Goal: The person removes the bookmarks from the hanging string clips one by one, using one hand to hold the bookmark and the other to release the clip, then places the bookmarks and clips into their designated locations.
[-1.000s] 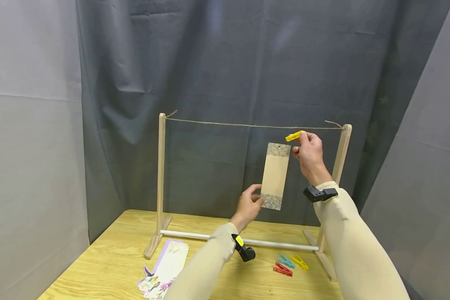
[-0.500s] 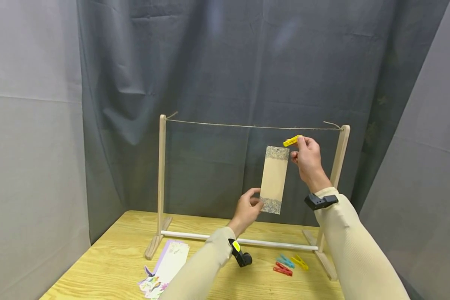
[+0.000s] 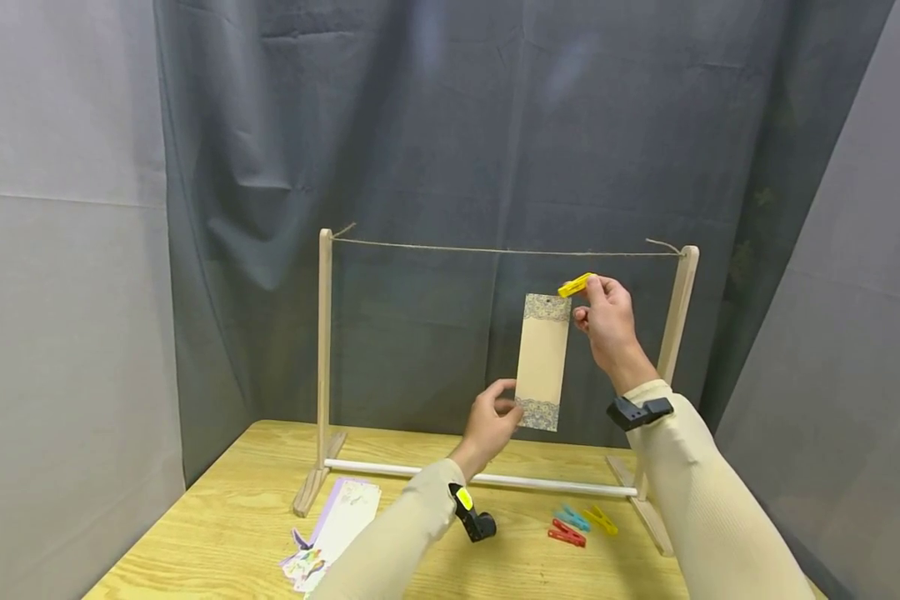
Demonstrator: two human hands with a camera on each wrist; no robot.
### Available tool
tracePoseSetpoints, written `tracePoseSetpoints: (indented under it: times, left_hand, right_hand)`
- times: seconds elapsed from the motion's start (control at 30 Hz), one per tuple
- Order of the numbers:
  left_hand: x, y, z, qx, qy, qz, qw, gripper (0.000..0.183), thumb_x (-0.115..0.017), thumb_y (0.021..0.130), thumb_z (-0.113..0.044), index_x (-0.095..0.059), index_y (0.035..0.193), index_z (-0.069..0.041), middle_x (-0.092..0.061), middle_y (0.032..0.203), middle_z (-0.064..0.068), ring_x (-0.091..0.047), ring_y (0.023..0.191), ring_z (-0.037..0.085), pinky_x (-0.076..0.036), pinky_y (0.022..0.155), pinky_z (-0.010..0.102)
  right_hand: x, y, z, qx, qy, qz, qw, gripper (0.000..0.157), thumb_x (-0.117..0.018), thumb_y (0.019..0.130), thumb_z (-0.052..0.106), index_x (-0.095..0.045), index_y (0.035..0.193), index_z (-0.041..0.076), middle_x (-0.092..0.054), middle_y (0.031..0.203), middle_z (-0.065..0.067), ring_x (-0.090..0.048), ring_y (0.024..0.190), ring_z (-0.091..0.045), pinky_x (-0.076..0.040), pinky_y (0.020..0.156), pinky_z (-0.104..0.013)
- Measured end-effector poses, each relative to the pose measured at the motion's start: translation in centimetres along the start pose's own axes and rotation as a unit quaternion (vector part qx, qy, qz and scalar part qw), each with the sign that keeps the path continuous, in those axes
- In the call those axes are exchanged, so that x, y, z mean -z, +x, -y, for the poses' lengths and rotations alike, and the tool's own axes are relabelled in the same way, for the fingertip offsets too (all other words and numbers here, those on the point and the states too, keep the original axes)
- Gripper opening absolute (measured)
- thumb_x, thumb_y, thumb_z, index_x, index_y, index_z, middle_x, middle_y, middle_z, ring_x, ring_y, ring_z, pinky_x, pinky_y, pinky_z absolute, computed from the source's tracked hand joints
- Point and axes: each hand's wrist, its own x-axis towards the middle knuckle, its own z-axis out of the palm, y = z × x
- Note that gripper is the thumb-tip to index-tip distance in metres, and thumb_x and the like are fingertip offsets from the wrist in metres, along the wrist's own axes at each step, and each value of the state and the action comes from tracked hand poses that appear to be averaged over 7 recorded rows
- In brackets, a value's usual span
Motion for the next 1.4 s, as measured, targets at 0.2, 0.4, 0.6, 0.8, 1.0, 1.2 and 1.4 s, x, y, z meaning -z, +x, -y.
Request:
tracePoseSetpoints:
  times: [0.2, 0.4, 0.6, 0.8, 1.0, 1.2, 1.4]
  left_hand:
    - [1.2, -0.5, 0.4, -0.007, 0.006, -0.008, 0.9999, 0.04, -0.065, 0.095, 0.004, -0.064, 0.133, -0.006, -0.075, 0.091, 0.01, -0.071, 0.083, 0.02, -0.058, 0.069, 0.029]
    - [2.4, -1.2, 0.8, 0.007, 0.012, -0.011, 0.9998, 0.04, -0.065, 0.096, 0.001, -0.064, 0.135, -0.008, -0.075, 0.092, 0.01, -0.07, 0.082, 0.018, -0.056, 0.068, 0.028]
    - [3.1, -2.0, 1.1, 0.006, 0.006, -0.009, 0.9999, 0.041, -0.064, 0.097, 0.003, -0.062, 0.136, -0.005, -0.074, 0.093, 0.012, -0.07, 0.083, 0.023, -0.059, 0.072, 0.034]
    - [3.5, -2.4, 1.4, 0.008, 0.006, -0.016, 0.9998, 0.042, -0.064, 0.097, 0.004, -0.061, 0.137, -0.004, -0.073, 0.095, 0.016, -0.07, 0.087, 0.028, -0.06, 0.073, 0.039]
    - [3.8, -2.9, 1.6, 0.009, -0.007, -0.014, 0.9998, 0.041, -0.063, 0.098, 0.004, -0.06, 0.138, -0.004, -0.073, 0.1, 0.021, -0.07, 0.094, 0.039, -0.059, 0.076, 0.048]
    - [4.6, -3.6, 1.6, 0.021, -0.007, -0.012, 0.9997, 0.04, -0.064, 0.097, 0.003, -0.062, 0.136, -0.008, -0.074, 0.1, 0.016, -0.071, 0.093, 0.035, -0.059, 0.079, 0.052]
    - [5.7, -4.2, 1.6, 0.019, 0.003, -0.009, 0.9998, 0.04, -0.064, 0.099, 0.001, -0.06, 0.138, -0.006, -0.074, 0.099, 0.016, -0.072, 0.088, 0.033, -0.059, 0.077, 0.048]
  right_hand:
    - [0.0, -0.4, 0.1, 0.007, 0.003, 0.011, 1.0, 0.021, -0.043, 0.112, 0.029, -0.046, 0.117, 0.009, -0.046, 0.113, -0.009, -0.046, 0.059, -0.005, -0.041, 0.056, -0.017]
    - [0.0, -0.9, -0.6, -0.004, -0.007, 0.018, 1.0, 0.02, -0.042, 0.112, 0.029, -0.046, 0.117, 0.01, -0.048, 0.116, -0.011, -0.047, 0.059, -0.006, -0.042, 0.055, -0.017]
    - [-0.2, -1.6, -1.4, -0.004, -0.017, 0.027, 0.999, 0.021, -0.043, 0.113, 0.029, -0.045, 0.117, 0.009, -0.044, 0.114, -0.01, -0.045, 0.058, -0.006, -0.041, 0.055, -0.017]
    - [-0.5, -2.2, -1.7, 0.004, -0.022, 0.042, 0.999, 0.023, -0.043, 0.112, 0.029, -0.045, 0.118, 0.006, -0.041, 0.113, -0.01, -0.046, 0.057, -0.005, -0.039, 0.054, -0.017]
    - [-0.5, -2.7, -1.7, 0.003, -0.019, 0.048, 0.999, 0.021, -0.044, 0.113, 0.027, -0.045, 0.117, 0.007, -0.041, 0.111, -0.01, -0.046, 0.056, -0.005, -0.039, 0.053, -0.016]
    - [-0.3, -3.2, -1.7, 0.005, -0.017, 0.052, 0.998, 0.02, -0.043, 0.113, 0.026, -0.045, 0.117, 0.007, -0.043, 0.111, -0.011, -0.046, 0.055, -0.006, -0.039, 0.053, -0.016]
    - [0.2, -3.6, -2.0, 0.004, -0.033, 0.055, 0.998, 0.023, -0.045, 0.112, 0.028, -0.045, 0.119, 0.005, -0.046, 0.114, -0.013, -0.046, 0.056, -0.007, -0.04, 0.054, -0.017]
